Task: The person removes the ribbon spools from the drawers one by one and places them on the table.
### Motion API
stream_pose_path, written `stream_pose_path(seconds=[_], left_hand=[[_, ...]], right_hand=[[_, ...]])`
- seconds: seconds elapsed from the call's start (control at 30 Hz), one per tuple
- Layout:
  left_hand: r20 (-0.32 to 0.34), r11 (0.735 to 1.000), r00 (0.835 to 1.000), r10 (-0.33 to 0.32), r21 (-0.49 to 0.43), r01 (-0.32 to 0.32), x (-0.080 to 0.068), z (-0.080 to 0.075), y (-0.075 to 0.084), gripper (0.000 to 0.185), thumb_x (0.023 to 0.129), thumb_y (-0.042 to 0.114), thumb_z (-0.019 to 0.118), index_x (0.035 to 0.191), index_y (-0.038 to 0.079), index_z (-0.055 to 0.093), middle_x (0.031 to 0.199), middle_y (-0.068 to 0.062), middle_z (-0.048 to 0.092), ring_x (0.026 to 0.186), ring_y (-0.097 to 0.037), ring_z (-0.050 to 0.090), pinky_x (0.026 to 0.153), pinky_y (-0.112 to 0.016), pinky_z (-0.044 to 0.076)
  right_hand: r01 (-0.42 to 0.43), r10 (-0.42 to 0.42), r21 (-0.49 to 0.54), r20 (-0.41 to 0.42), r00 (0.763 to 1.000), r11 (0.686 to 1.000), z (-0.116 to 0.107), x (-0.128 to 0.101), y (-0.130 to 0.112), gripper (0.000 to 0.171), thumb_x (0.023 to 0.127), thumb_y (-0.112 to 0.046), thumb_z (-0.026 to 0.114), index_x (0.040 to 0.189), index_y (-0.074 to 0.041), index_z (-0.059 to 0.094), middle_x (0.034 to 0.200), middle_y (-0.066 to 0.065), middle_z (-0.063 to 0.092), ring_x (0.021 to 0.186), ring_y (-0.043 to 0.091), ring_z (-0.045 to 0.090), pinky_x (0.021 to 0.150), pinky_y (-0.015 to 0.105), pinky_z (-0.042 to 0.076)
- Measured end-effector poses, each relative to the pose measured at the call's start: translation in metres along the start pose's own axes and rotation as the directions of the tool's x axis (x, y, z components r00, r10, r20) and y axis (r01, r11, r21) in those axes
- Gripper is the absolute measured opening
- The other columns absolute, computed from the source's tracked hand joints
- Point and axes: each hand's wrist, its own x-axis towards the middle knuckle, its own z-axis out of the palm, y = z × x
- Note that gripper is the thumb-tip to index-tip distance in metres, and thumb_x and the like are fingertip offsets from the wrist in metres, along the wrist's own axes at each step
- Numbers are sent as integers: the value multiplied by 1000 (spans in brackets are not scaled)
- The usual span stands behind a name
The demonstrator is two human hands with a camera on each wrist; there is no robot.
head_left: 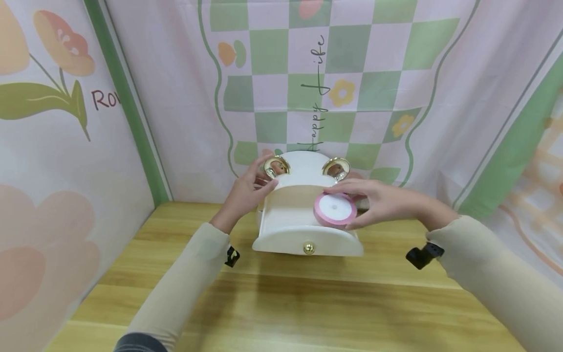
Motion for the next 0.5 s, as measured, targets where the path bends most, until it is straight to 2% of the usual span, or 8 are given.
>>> stream_pose_path(seconds=[0.13, 0.23, 0.37, 0.5], left_hand=[[-4, 1000, 1000, -1, 0, 1, -1, 0, 0, 66, 99, 35, 65, 155, 42, 30, 108, -3, 64, 100, -19, 63, 91, -35, 54], [-2, 1000, 1000, 1, -1, -1, -1, 0, 0, 67, 99, 35, 65, 155, 43, 29, 109, -2, 63, 100, -18, 63, 91, -35, 54], [-1, 1000, 1000, 2, 1, -2, -1, 1, 1, 67, 99, 35, 65, 155, 44, 28, 108, -2, 63, 100, -19, 63, 91, -36, 54], [-2, 1000, 1000, 1, 2, -1, -1, 0, 1, 67, 99, 35, 65, 155, 44, 29, 108, -2, 64, 100, -19, 63, 91, -35, 54]], right_hand=[[-11, 11, 26, -22, 1000, 1000, -6, -17, 5, 79, 81, -30, 86, 149, -15, 49, 147, 5, 47, 121, 24, 53, 97, 35, 51], [16, -14, 33, -50, 999, 999, -8, -31, 14, 78, 82, -22, 86, 148, -9, 49, 145, 11, 48, 117, 24, 57, 94, 32, 53], [30, -27, 33, -76, 997, 999, -11, -48, 27, 76, 81, -16, 86, 147, -6, 49, 140, 12, 51, 111, 16, 59, 89, 27, 55], [-9, 11, 18, -92, 996, 1000, -13, -63, 39, 78, 82, -16, 86, 149, -8, 47, 138, 11, 51, 113, 10, 57, 90, 26, 54]])
